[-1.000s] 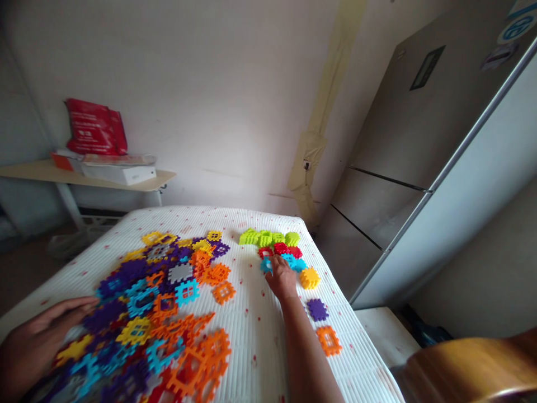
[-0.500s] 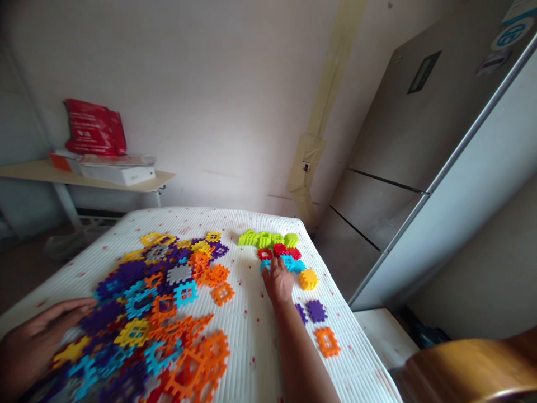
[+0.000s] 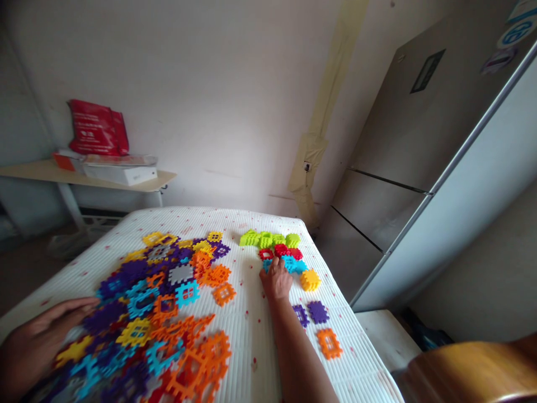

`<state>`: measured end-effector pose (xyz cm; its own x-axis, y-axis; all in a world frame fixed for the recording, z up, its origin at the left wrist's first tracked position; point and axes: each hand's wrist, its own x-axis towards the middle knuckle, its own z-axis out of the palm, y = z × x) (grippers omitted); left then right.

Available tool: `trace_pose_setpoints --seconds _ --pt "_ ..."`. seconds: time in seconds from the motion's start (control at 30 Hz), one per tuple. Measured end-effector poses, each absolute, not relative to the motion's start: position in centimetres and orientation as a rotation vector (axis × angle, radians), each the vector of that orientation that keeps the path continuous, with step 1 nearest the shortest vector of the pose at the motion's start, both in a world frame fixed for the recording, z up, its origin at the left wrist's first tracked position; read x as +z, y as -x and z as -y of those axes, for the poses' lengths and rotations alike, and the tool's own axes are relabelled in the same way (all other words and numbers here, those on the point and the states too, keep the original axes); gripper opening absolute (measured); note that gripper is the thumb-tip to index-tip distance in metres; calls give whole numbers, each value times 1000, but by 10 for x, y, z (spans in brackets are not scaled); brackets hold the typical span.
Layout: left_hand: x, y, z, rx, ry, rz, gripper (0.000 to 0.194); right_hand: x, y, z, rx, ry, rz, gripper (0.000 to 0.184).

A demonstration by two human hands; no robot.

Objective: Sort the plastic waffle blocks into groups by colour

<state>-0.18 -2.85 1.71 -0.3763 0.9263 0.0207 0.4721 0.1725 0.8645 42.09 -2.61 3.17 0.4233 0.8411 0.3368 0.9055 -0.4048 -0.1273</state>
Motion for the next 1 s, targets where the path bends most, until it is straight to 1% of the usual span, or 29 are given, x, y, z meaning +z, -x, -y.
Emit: trace_pose_setpoints --seconds 0.13,0.27,0.73,0.87,1.0 --pt "17 1 30 1152 -1341 -1938 39 34 -422 28 -328 2395 1511 27" --pt "19 0 31 1169 -1360 -1948 36 36 -422 32 -329 2386 1520 28" --pt "24 -4 34 1144 -1280 -1891 42 33 -422 32 -368 2369 1559 28" --pt "31 -9 37 1185 -1273 -1874 40 39 -411 37 -324 2244 1667 29" --pt "40 -15 40 1228 -1267 -1872 36 42 -382 42 -99 1956 1865 26"
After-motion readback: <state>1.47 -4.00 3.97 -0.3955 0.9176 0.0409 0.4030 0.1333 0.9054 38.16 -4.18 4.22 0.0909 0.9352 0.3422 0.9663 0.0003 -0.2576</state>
